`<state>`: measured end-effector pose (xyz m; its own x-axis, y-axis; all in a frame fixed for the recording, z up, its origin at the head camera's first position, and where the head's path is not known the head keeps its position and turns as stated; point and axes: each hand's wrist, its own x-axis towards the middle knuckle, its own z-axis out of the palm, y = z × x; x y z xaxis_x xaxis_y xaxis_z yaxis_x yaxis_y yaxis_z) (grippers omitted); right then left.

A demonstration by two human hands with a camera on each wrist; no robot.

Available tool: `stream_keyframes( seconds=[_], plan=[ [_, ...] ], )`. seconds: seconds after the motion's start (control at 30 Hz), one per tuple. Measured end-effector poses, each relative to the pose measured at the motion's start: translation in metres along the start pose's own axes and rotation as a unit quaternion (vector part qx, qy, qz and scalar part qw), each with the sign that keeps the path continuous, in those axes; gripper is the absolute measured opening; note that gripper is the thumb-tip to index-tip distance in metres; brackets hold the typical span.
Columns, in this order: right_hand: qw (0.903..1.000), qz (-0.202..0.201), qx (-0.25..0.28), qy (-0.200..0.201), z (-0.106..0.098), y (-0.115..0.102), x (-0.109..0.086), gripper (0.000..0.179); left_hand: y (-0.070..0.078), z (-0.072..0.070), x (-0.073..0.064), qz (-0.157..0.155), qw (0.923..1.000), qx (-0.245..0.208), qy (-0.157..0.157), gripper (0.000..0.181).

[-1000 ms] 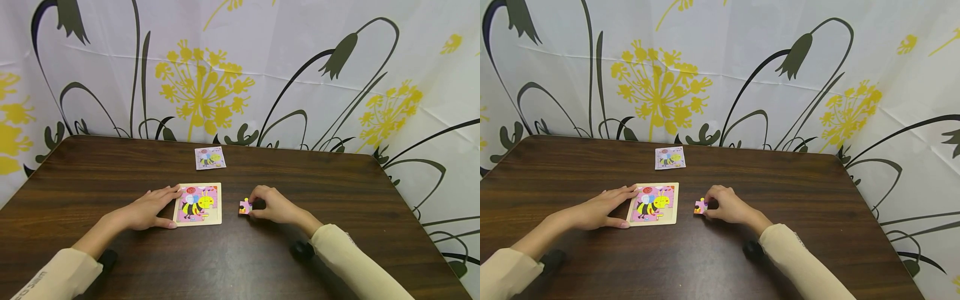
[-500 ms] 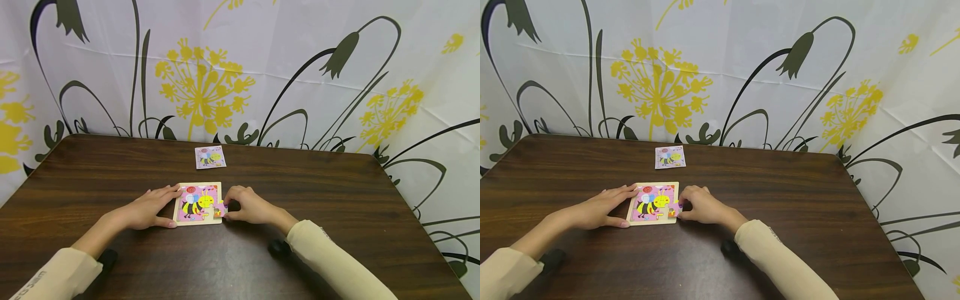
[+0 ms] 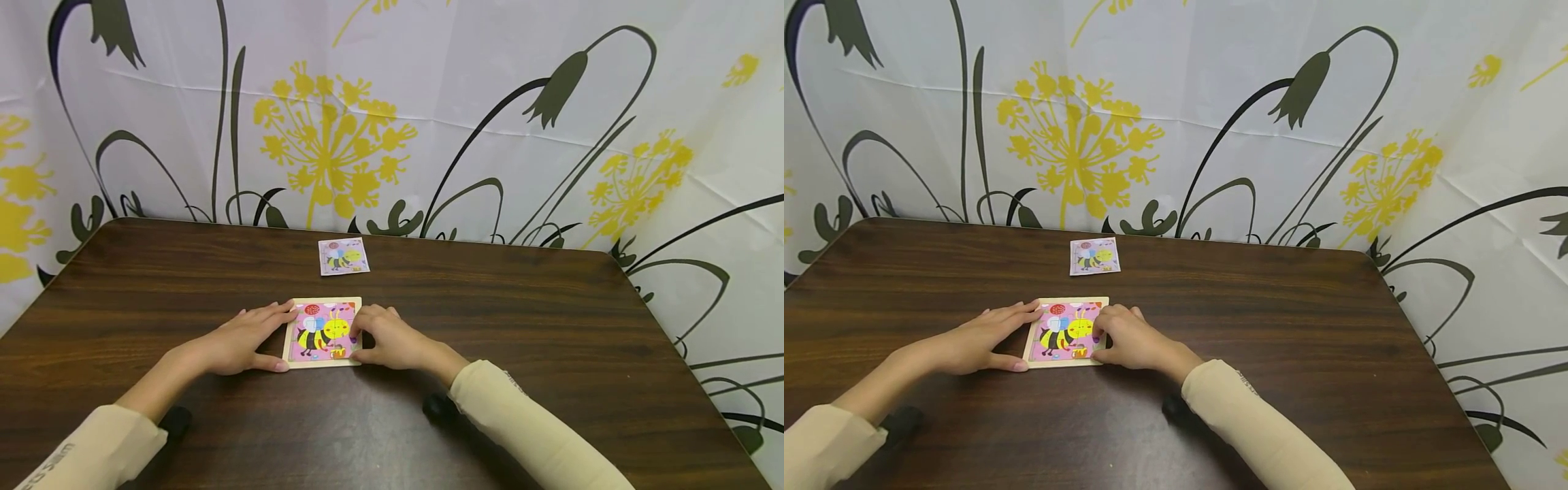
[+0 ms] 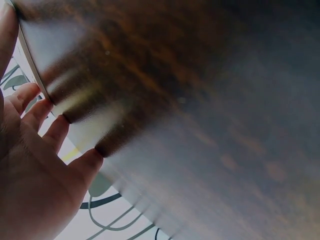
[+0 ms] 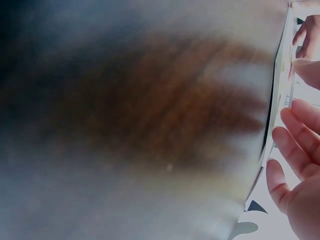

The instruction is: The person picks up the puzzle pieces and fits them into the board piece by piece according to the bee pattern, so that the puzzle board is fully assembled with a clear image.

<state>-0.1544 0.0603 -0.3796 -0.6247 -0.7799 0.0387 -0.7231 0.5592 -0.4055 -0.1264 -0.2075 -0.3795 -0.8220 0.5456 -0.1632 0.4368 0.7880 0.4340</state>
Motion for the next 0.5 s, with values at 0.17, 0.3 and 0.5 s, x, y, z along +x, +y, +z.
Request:
stream_keyframes(
  seconds=[0.17, 0.3, 0.5],
  plan=[
    [0.9999, 0.006, -0.011, -0.001, 0.0018, 0.0004, 0.0008, 0.019, -0.0007, 0.0006, 0.0005, -0.002, 1.0000, 0.001, -0.001, 0.088],
    [0.9998, 0.008, -0.017, -0.002, 0.0030, 0.0004, 0.0014, 0.019, -0.0012, 0.0011, 0.0009, -0.001, 1.0000, 0.003, -0.001, 0.088],
    [0.9998, 0.007, -0.020, -0.002, 0.0040, 0.0001, 0.0016, 0.019, -0.0007, 0.0014, 0.0007, -0.004, 1.0000, 0.001, 0.000, 0.088]
  ],
)
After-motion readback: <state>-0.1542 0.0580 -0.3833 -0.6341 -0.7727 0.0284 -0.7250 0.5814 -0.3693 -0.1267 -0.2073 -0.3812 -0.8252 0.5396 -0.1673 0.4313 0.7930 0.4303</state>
